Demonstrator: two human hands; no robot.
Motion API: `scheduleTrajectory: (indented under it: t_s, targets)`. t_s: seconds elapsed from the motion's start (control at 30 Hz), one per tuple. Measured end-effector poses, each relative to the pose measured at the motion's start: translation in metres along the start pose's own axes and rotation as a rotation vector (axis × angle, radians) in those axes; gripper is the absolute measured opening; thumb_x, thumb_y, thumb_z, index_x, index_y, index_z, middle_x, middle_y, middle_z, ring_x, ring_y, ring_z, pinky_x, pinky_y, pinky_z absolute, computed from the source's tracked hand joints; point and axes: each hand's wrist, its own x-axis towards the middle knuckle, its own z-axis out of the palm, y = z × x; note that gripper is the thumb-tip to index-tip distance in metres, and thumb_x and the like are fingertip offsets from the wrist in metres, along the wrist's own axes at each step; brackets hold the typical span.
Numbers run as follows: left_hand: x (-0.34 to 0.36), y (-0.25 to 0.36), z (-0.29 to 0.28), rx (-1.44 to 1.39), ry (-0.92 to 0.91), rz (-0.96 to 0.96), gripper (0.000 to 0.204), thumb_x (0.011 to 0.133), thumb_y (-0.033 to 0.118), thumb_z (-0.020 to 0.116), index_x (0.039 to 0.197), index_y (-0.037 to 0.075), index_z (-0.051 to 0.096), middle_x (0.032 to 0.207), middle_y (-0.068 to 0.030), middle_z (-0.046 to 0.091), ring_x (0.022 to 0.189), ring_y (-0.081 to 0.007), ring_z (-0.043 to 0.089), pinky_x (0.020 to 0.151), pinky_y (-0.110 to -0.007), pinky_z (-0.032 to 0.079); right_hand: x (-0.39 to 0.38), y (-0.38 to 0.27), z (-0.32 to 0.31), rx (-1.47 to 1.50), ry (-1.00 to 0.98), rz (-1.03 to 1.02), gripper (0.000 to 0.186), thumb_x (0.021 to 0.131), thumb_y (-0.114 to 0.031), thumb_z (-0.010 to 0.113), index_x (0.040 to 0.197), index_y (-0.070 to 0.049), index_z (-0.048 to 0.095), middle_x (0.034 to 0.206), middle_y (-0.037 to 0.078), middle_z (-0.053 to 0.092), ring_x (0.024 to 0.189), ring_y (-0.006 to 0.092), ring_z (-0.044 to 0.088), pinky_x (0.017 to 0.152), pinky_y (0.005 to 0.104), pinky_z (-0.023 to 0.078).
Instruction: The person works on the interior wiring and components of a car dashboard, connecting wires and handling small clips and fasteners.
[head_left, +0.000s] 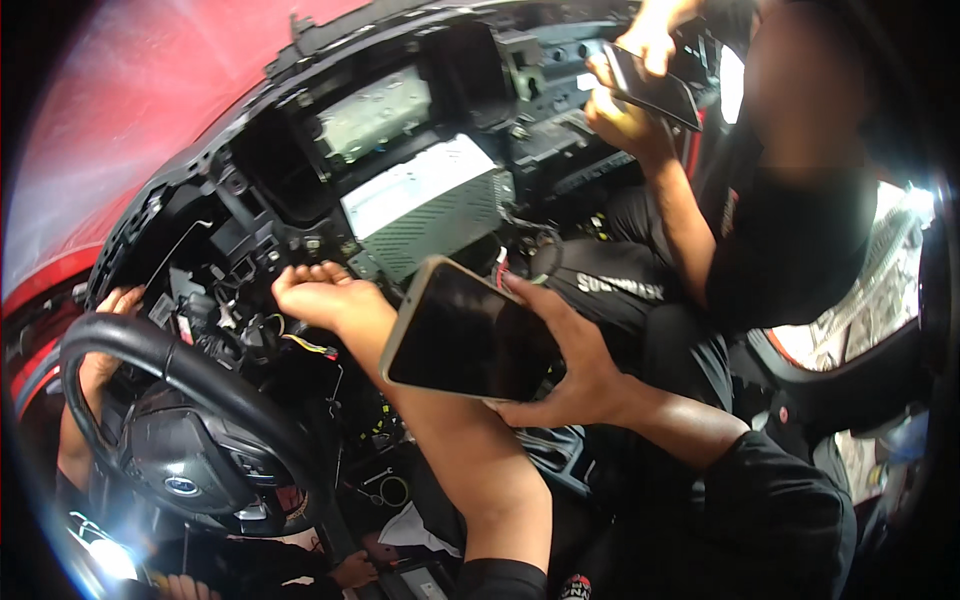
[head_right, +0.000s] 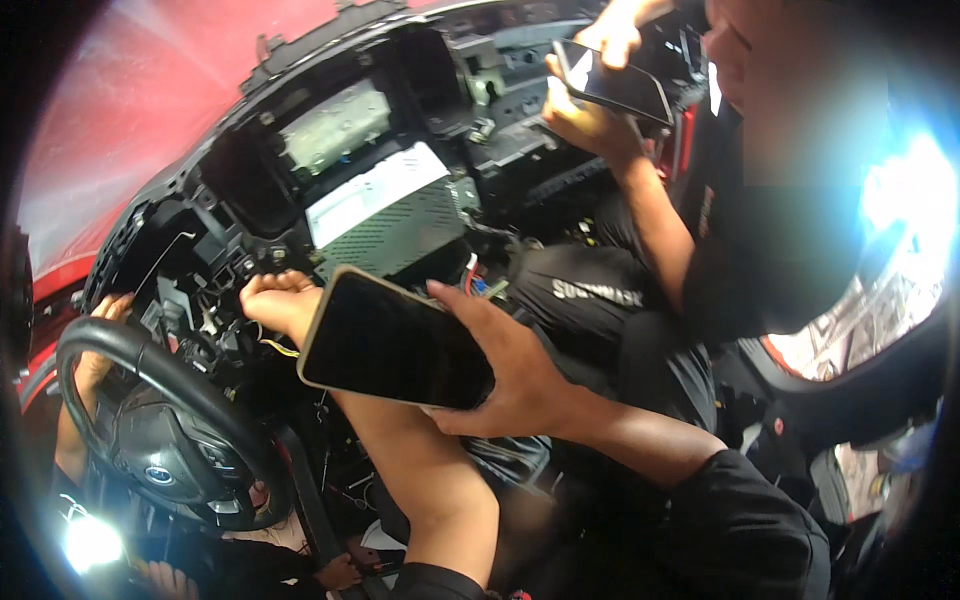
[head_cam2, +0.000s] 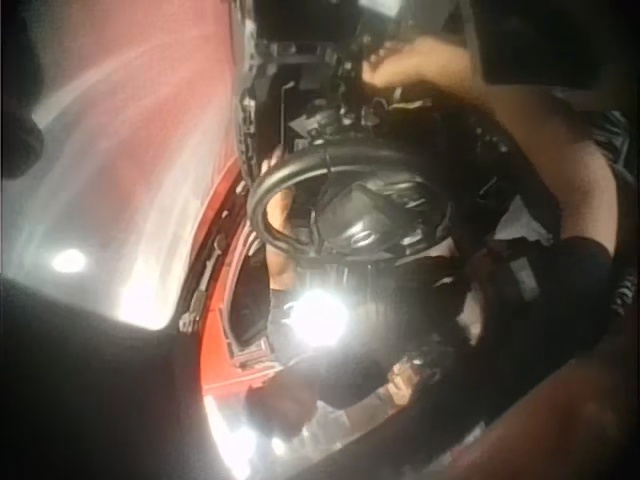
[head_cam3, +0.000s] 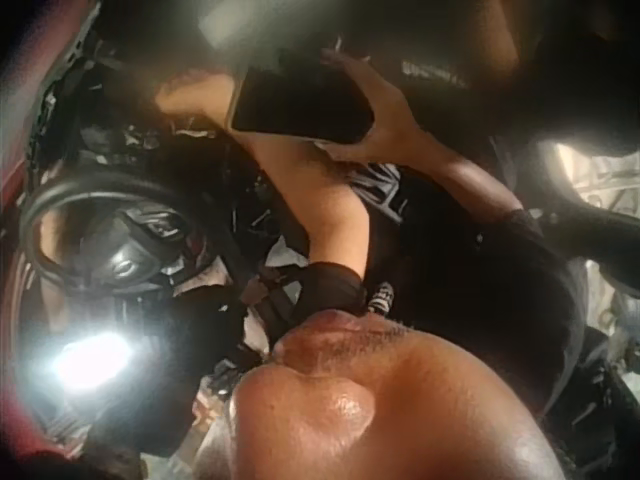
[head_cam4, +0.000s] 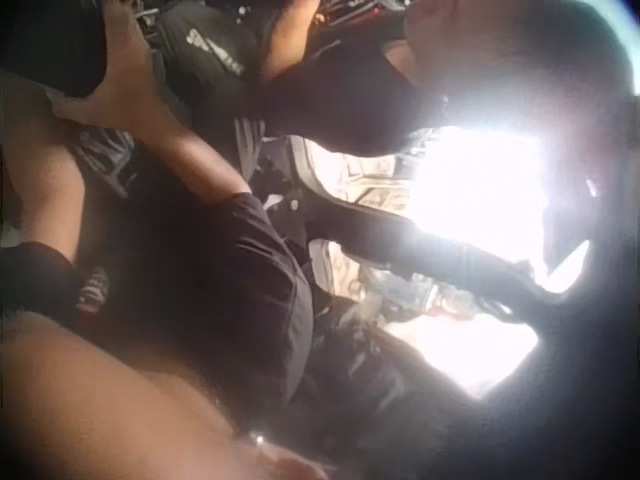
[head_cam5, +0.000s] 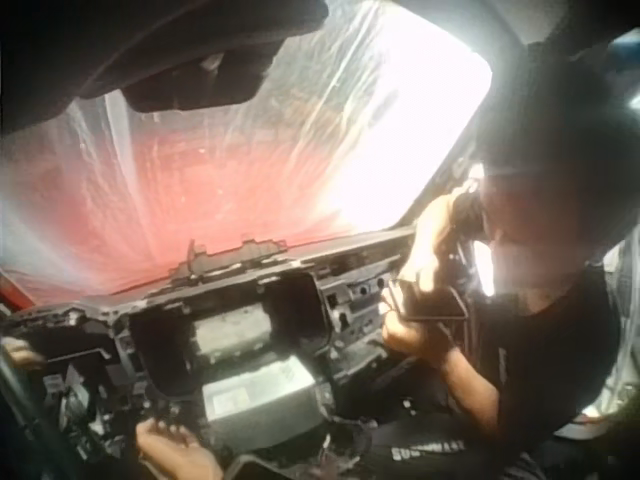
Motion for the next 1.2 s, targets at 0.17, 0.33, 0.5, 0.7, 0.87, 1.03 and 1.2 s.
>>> scheduleTrajectory:
  t_s: [0.17,0.33,0.5,0.7,0.87,1.03,1.2]
  targets:
    - [-0.024,0.018,0.011,0.031,0.135,0.130,0.018,0.082,0.022,0.060,0.076,0.013,0.045,0.073,0.0030,0.044,0.061,-0.0128,0.043,0.061,-0.029,0.040,-0.094,0.019,0.000,0.088,0.061,0.278,0.107,0.059,-0.030,0.094,0.144,-0.001,0.035,0.126,0.020,0.057,0.115,0.0294,0.061,0.099,0.0371,0.047]
    - [-0.044,0.020,0.019,0.118,0.089,0.248,0.017,0.082,0.019,0.060,0.077,0.011,0.045,0.075,0.0017,0.043,0.059,-0.0131,0.042,0.052,-0.028,0.038,-0.113,0.058,0.005,0.182,0.227,0.137,0.109,0.054,-0.032,0.098,0.139,-0.002,0.036,0.118,0.011,0.057,0.109,0.0191,0.058,0.096,0.0336,0.047]
    - [-0.013,0.038,0.005,0.157,-0.235,0.015,0.022,0.081,0.013,0.063,0.096,0.003,0.050,0.087,-0.0048,0.048,0.066,-0.0172,0.048,0.056,-0.030,0.045,-0.087,0.035,-0.044,0.460,-0.144,0.310,0.106,0.058,-0.023,0.092,0.145,-0.001,0.035,0.124,0.009,0.054,0.120,0.0175,0.050,0.106,0.0334,0.037]
    - [-0.043,0.053,-0.035,0.642,-0.510,0.092,0.018,0.089,0.016,0.066,0.099,0.002,0.063,0.091,-0.0067,0.062,0.078,-0.0188,0.059,0.077,-0.034,0.054,-0.104,0.064,-0.036,0.710,-0.409,0.471,0.116,0.058,-0.034,0.087,0.151,0.002,0.028,0.127,0.014,0.053,0.112,0.0191,0.051,0.095,0.0323,0.039]
    - [-0.046,0.103,-0.189,1.254,-0.779,-0.051,0.018,0.095,0.021,0.070,0.104,0.006,0.070,0.092,0.0040,0.065,0.085,-0.0053,0.056,0.077,-0.022,0.044,-0.109,0.045,-0.034,0.639,-0.631,0.448,0.124,0.052,-0.033,0.091,0.152,0.005,0.029,0.143,0.022,0.048,0.135,0.0309,0.046,0.113,0.0405,0.032]
    - [0.034,0.100,-0.463,1.204,-0.503,-0.357,0.018,0.094,0.016,0.067,0.108,0.006,0.074,0.097,-0.0001,0.072,0.089,-0.0102,0.064,0.084,-0.026,0.050,-0.094,0.013,0.002,0.601,-0.853,0.181,0.112,0.053,-0.031,0.092,0.145,0.008,0.040,0.132,0.026,0.058,0.117,0.0378,0.063,0.101,0.0403,0.048]
    - [0.033,0.070,-0.558,1.525,-0.346,-0.209,0.022,0.085,0.027,0.074,0.099,0.010,0.076,0.088,-0.0076,0.076,0.083,-0.0195,0.073,0.077,-0.032,0.055,-0.120,0.005,0.035,0.510,-0.738,0.076,0.097,0.058,-0.028,0.094,0.135,0.008,0.047,0.126,0.024,0.062,0.101,0.0373,0.069,0.080,0.0428,0.058]
